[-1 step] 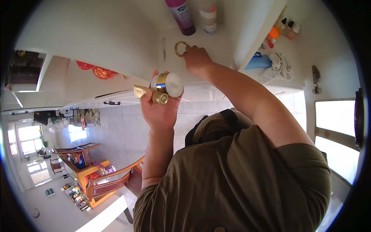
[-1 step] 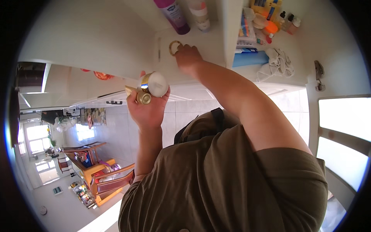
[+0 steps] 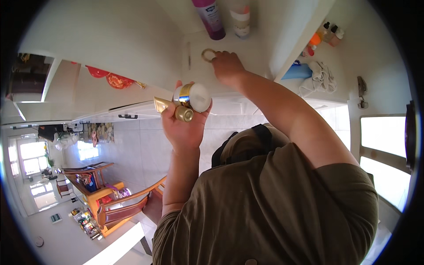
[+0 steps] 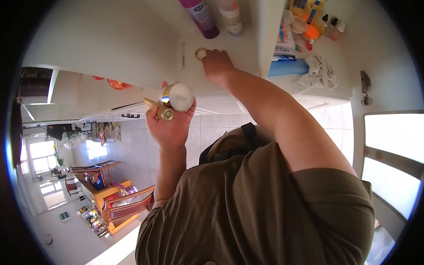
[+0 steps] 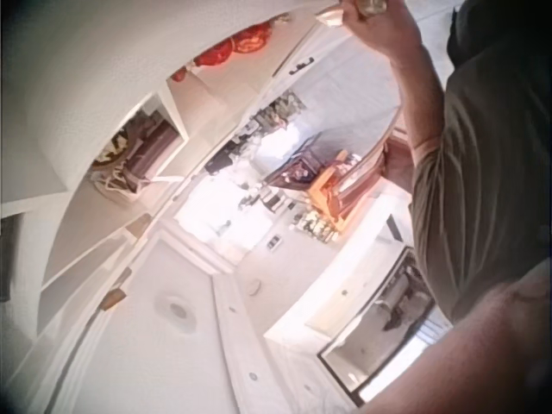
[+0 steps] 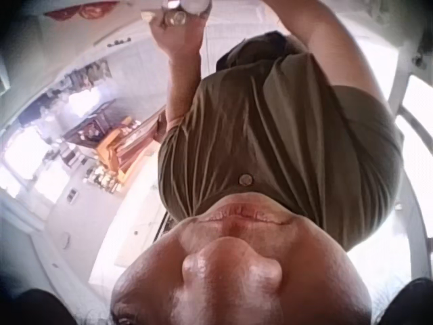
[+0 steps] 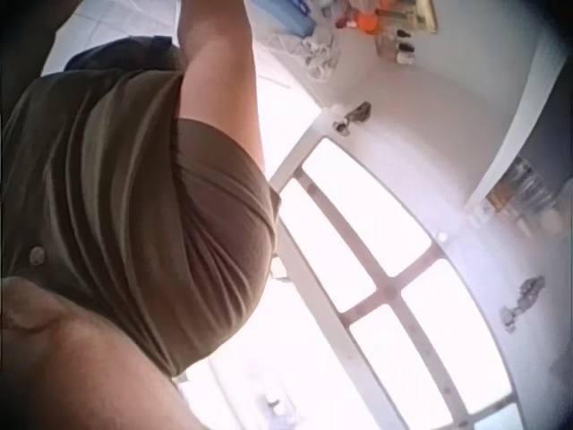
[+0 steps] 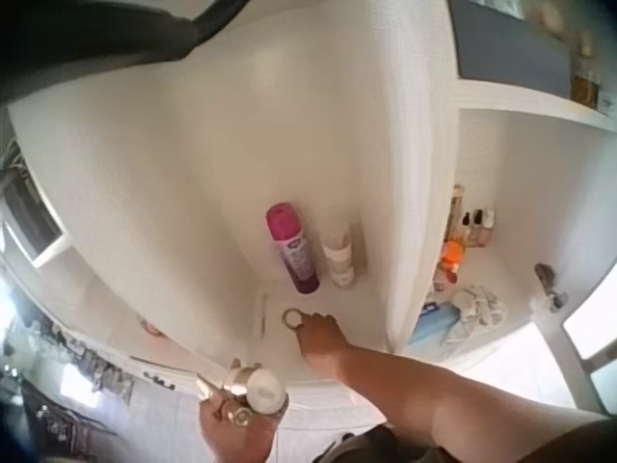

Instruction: The person cleans items from a cabinet by hand and with a cloth, including wiping a decorative plate and a stand.

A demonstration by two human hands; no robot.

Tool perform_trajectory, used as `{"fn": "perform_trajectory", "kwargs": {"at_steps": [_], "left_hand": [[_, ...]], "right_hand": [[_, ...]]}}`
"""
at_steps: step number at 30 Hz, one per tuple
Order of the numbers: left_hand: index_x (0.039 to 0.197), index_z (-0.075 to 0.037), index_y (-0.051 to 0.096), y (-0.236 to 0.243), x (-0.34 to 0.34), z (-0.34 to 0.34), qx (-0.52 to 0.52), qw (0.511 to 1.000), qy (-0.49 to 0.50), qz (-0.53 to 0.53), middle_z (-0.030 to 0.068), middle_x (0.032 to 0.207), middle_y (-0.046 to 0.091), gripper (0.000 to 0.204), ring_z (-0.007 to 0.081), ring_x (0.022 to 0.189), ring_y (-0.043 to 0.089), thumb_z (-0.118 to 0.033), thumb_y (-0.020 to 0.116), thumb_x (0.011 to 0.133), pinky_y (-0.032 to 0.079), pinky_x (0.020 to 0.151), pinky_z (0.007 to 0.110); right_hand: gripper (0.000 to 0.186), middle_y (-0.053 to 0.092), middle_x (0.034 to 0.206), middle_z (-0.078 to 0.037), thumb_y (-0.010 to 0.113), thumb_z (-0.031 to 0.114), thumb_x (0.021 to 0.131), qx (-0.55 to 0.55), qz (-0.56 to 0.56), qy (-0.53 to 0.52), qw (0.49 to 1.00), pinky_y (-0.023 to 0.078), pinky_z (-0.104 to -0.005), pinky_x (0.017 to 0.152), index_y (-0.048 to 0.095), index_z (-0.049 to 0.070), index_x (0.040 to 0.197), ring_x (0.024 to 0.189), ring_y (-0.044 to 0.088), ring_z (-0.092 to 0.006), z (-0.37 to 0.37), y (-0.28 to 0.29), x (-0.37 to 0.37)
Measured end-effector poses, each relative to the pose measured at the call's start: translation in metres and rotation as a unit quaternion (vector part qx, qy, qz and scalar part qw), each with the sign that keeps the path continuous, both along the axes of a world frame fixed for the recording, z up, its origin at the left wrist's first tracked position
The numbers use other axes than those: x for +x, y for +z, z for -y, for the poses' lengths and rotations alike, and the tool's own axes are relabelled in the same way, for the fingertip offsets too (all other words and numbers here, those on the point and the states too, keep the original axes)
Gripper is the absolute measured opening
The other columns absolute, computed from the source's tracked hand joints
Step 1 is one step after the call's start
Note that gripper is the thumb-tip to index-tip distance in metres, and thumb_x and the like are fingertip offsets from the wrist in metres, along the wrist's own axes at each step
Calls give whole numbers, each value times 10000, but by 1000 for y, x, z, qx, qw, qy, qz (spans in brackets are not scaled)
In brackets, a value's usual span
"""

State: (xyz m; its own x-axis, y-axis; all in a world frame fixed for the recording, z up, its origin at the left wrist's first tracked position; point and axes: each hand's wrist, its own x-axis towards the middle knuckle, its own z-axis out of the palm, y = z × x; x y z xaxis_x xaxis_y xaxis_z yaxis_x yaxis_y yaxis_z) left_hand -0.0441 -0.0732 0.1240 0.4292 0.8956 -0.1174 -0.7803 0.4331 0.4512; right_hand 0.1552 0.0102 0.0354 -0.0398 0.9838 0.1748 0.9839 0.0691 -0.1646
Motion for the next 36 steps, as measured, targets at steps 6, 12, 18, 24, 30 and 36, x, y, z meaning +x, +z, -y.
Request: {"fn": "perform_trajectory", "kwargs": {"at_steps": [6, 12, 18, 24, 30, 36], "left_hand": [[1496, -149, 284, -10, -14, 9, 25, 999, -11, -20, 132, 1456, 401, 662, 334, 1318, 432, -312, 473, 883, 394, 1036, 600], [1486, -142, 292, -22, -12, 4, 19, 999, -23, -13, 126, 1444, 414, 635, 327, 1306, 454, -303, 464, 895, 410, 1042, 586], [1476, -119, 285, -34, -3, -1, -3, 1000, -17, 19, 139, 1410, 439, 595, 315, 1289, 469, -297, 415, 923, 410, 1054, 534], [1479, -106, 268, -29, 15, 4, 3, 1000, -13, -26, 158, 1389, 440, 558, 299, 1265, 474, -274, 349, 953, 395, 1054, 485], [1488, -115, 258, -34, 28, 10, -6, 999, -26, -18, 139, 1392, 438, 536, 283, 1270, 455, -236, 305, 968, 368, 1069, 446], [1493, -130, 260, -39, 29, 18, -21, 998, -56, 34, 126, 1428, 425, 561, 276, 1307, 428, -263, 339, 954, 332, 1094, 443]], "right_hand": [[251, 699, 982, -137, 518, 113, 836, -83, -28, -62, 994, 501, -416, 774, 681, 70, 1021, 901, 663, -287, -4, 0, 8], [211, 693, 1032, -160, 528, 154, 837, -255, -459, -95, 846, 499, -374, 837, 653, 18, 940, 960, 657, -234, 11, 17, 13], [172, 647, 1190, -159, 545, 170, 877, -213, -861, 52, 459, 431, -373, 963, 603, 20, 938, 1074, 606, -256, 64, 37, 11], [107, 608, 1213, -147, 558, 59, 865, -127, -738, 140, 648, 453, -370, 939, 614, 0, 935, 1192, 544, -241, 96, 56, 4], [143, 593, 1048, -158, 521, -60, 813, 66, -387, 206, 896, 496, -407, 851, 585, 30, 903, 1162, 551, -356, 114, 77, 0], [242, 551, 1311, -195, 654, -31, 820, -6, -382, 200, 902, 494, -396, 925, 567, 28, 1038, 1210, 539, -361, 121, 88, 9]]}}
